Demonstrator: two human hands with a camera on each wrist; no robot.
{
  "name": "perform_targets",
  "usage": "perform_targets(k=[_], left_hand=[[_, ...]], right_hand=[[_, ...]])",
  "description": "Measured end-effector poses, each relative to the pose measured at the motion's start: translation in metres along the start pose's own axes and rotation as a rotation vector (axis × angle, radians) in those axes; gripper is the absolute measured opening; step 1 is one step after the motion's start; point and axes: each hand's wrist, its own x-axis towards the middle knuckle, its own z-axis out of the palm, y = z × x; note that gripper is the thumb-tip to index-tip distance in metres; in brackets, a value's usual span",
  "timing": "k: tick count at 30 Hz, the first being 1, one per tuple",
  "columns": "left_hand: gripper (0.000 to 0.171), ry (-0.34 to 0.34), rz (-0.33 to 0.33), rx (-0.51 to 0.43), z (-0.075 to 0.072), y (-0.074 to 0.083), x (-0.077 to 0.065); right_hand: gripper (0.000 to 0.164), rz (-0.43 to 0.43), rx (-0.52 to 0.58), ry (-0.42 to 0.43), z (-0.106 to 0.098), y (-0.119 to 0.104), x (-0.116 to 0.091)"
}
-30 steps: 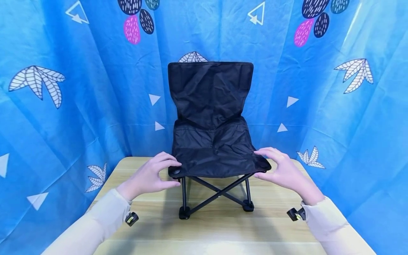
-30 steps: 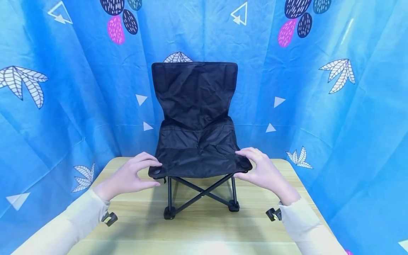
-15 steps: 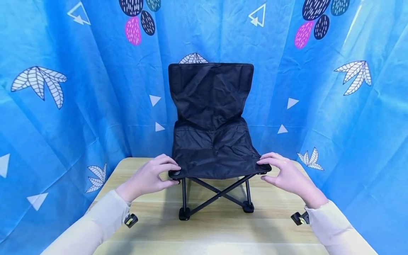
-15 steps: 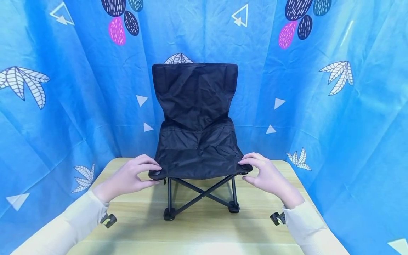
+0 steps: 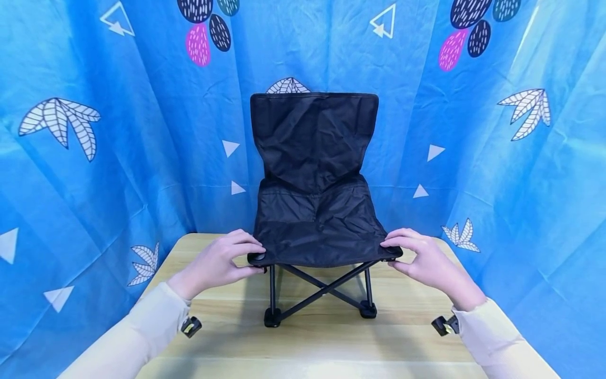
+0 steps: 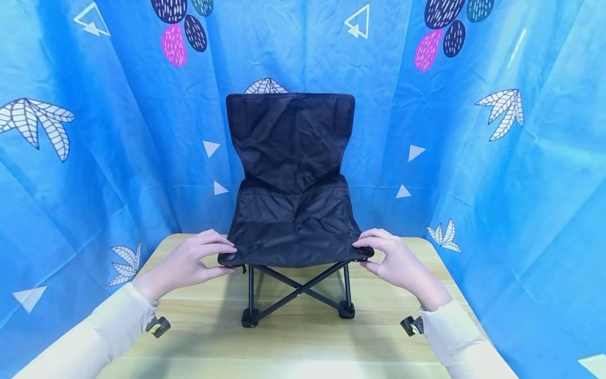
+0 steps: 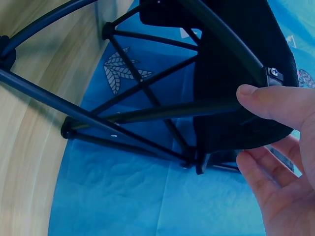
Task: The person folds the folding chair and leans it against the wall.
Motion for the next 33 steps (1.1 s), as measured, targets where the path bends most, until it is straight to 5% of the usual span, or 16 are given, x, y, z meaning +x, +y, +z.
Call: perform_targets(k=[18,33], left_hand=[[0.054,0.027,-0.004,0.011,0.000,-0.001,-0.010],[0.051,0.035,0.004,0.045,-0.001,0.002,-0.009]], right_hand=[[0.056,-0.123,-0.023,0.061,0.007,-0.002,-0.002],[0.060,-0.102,-0.021,0.076,0.013,-0.001,-0.002]])
